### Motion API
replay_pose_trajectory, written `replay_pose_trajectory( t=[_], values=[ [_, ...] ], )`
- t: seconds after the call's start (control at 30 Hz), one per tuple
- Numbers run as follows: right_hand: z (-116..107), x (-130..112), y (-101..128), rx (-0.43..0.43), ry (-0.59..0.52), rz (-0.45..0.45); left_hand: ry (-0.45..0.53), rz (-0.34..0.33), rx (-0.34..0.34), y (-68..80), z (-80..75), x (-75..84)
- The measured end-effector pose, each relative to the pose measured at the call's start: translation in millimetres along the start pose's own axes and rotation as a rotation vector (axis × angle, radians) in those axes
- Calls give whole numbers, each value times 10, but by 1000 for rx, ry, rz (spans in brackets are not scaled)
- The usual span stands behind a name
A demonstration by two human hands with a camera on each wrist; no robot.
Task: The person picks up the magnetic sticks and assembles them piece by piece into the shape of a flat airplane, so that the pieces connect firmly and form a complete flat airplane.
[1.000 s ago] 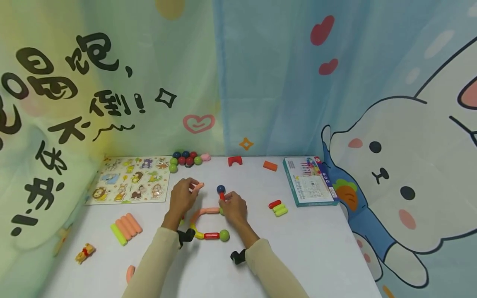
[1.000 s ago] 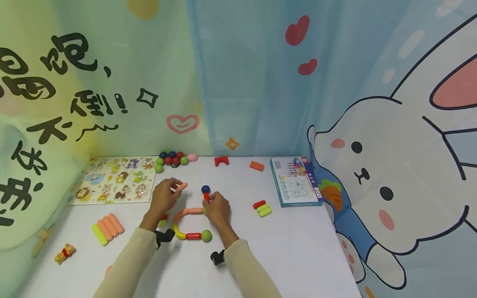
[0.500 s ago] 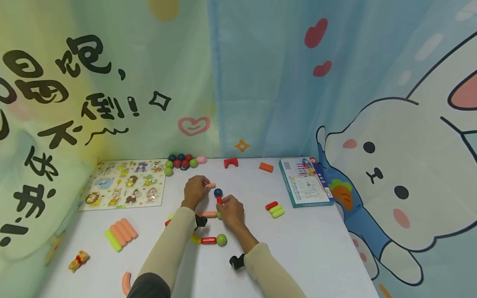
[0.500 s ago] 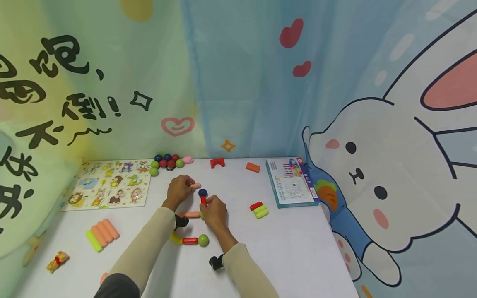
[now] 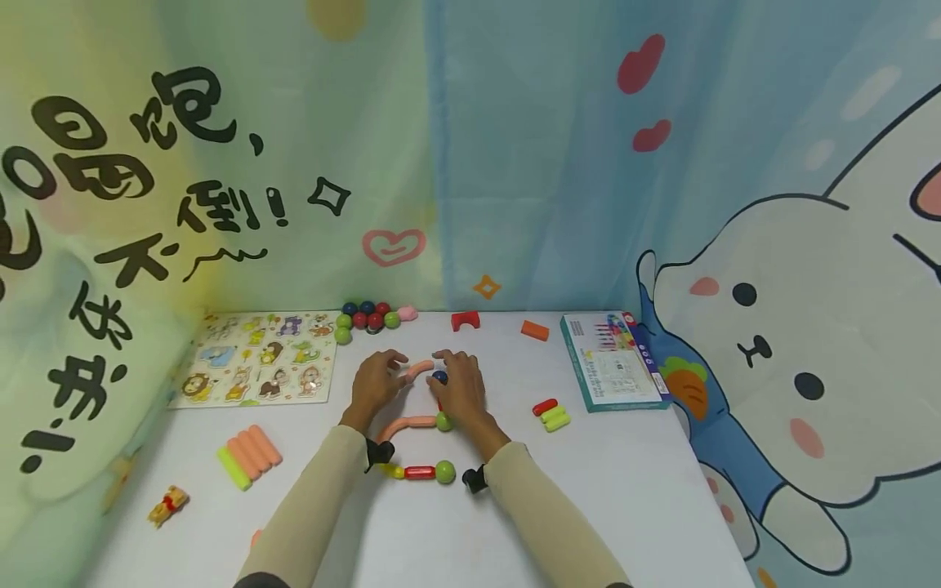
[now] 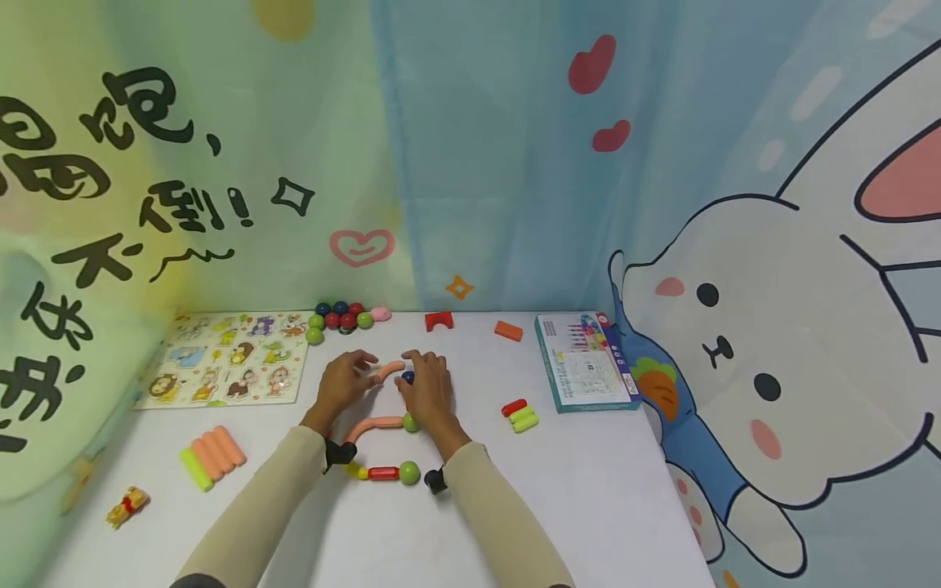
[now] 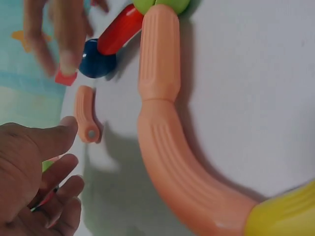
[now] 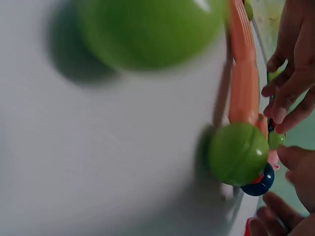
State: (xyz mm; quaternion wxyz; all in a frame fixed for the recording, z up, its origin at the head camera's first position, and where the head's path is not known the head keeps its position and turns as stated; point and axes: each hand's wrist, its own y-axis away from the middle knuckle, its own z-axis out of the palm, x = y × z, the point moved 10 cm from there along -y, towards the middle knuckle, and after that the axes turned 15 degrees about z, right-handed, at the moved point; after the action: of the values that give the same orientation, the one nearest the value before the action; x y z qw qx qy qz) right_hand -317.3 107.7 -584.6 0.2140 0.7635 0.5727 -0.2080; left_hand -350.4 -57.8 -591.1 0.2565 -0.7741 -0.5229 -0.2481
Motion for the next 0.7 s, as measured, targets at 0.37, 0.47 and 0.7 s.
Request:
replay_pose_trajectory(
  t=[0.37,0.47,0.7],
  values=[
    [268,-366,-199,-70,288,-211,89,-32,74,142,68,-32],
    [265,-353,-250,-51,280,-195,124,-60,80,195,115,-25],
    [78,-192,-440,-24,-72,5,171,-93,116,239,180,19]
  ],
)
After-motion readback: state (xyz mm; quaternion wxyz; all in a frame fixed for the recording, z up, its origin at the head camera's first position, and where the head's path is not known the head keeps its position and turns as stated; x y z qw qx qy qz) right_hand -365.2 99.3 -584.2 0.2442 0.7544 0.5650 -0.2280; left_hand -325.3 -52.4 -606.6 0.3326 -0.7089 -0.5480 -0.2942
